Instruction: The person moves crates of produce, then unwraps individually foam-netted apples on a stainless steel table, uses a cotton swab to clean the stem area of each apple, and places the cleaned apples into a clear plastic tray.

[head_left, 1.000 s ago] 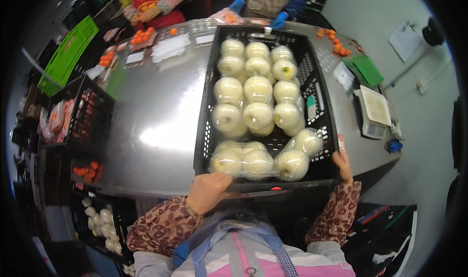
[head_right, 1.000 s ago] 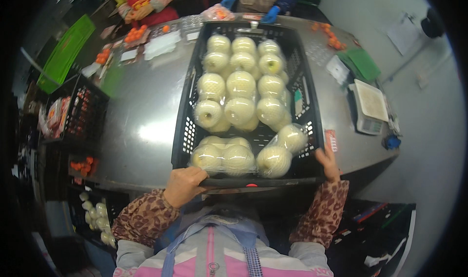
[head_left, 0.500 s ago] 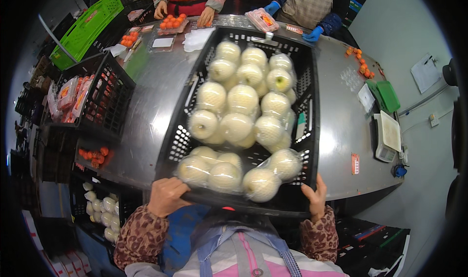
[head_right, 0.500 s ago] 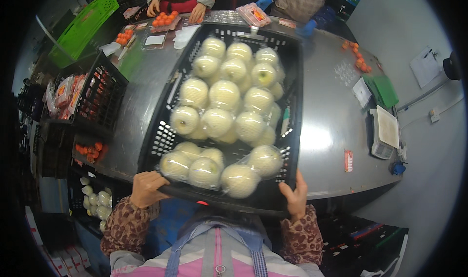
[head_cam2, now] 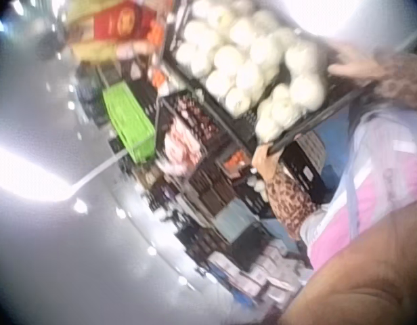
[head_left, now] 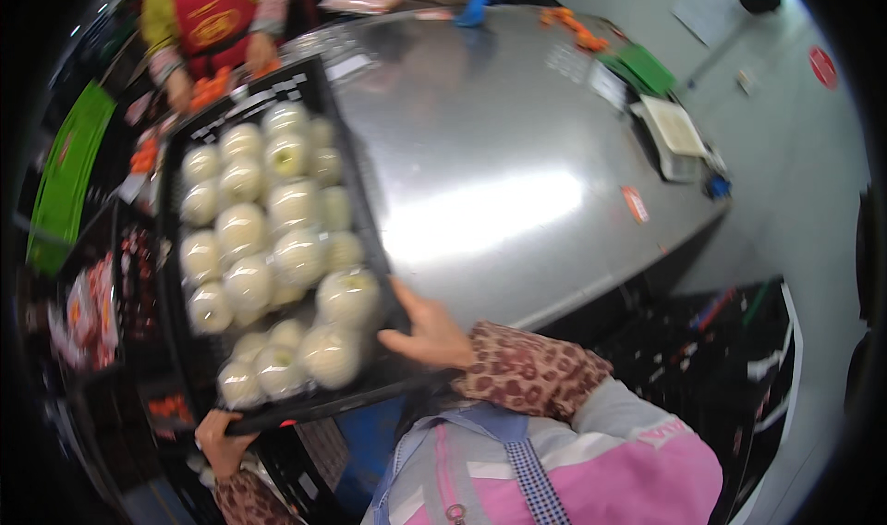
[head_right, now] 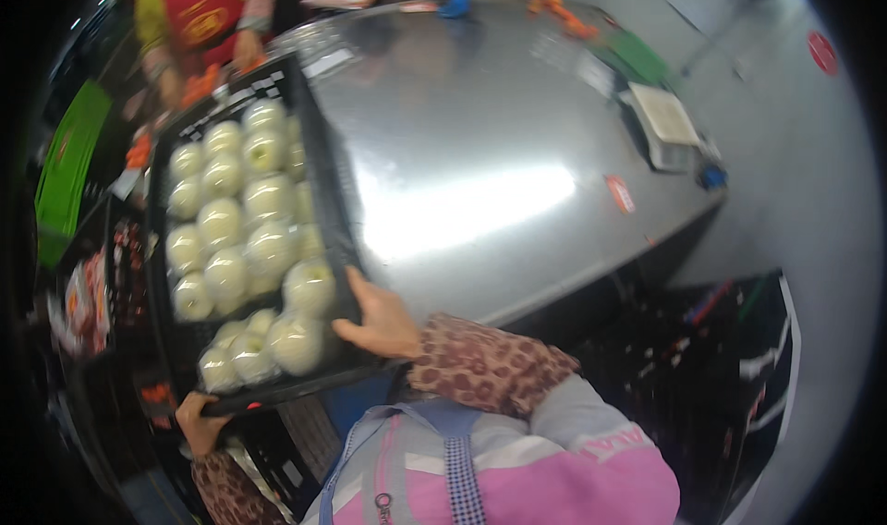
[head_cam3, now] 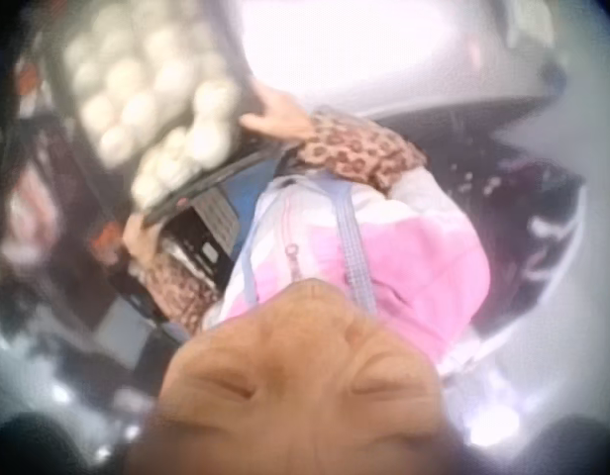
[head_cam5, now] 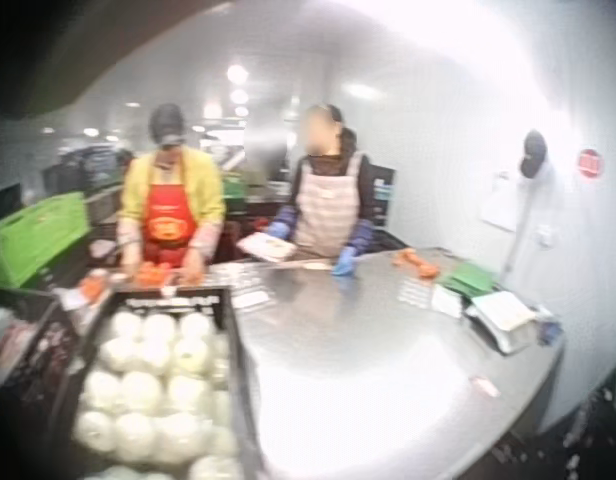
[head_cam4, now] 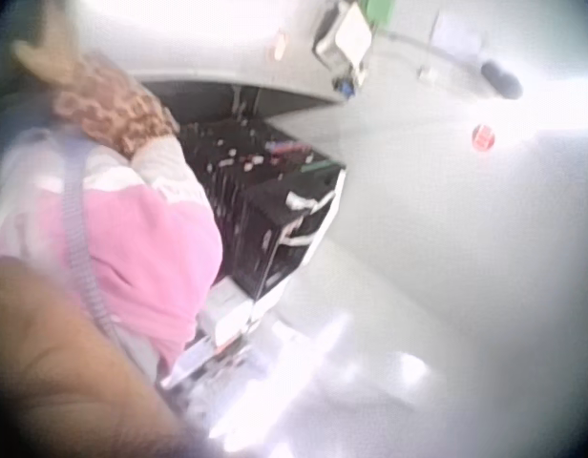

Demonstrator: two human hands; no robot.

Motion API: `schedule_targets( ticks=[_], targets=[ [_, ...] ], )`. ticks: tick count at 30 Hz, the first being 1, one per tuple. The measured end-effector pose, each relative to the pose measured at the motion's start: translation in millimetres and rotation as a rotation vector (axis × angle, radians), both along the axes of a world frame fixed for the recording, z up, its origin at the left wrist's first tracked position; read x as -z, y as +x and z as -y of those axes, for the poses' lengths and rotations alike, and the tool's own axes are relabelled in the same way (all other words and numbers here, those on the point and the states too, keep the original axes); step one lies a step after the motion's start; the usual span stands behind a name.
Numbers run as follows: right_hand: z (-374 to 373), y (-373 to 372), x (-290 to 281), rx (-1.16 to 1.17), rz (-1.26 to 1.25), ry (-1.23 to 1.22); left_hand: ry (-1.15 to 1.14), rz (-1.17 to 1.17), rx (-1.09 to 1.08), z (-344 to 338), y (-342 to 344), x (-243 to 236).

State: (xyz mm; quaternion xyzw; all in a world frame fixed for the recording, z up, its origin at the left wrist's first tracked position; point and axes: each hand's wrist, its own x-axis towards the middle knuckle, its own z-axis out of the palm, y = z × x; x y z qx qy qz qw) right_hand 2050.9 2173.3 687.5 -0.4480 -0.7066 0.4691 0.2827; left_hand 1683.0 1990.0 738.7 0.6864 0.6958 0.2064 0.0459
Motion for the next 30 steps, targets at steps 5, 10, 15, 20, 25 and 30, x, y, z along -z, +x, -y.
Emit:
schedule_targets(
  ticks=[5,10,15,20,25,30],
  targets=[
    [1,-9,5,-0.122,-0.011,0.095,-0.029,-0.043,-0.002,6,-4,-12],
    [-22,51,28,-0.181,-0.227,-0.175,-0.174,-0.016,-0.186,8,59,-54],
    [-46,138,41,-0.160,-0.126,-0.214,0.510,0.087,-0.489,16,140,-36],
    [-93,286,61,-0.030,-0.192,-0.191,0.673,0.272,-0.395,-35,275,58],
    [-157,499,86,0.300,-0.180,-0.178,0.285,0.453,-0.119,-164,477,144],
    [-192,687,86,0.669,-0.186,-0.171,-0.230,0.316,0.011,-207,618,183]
  ],
)
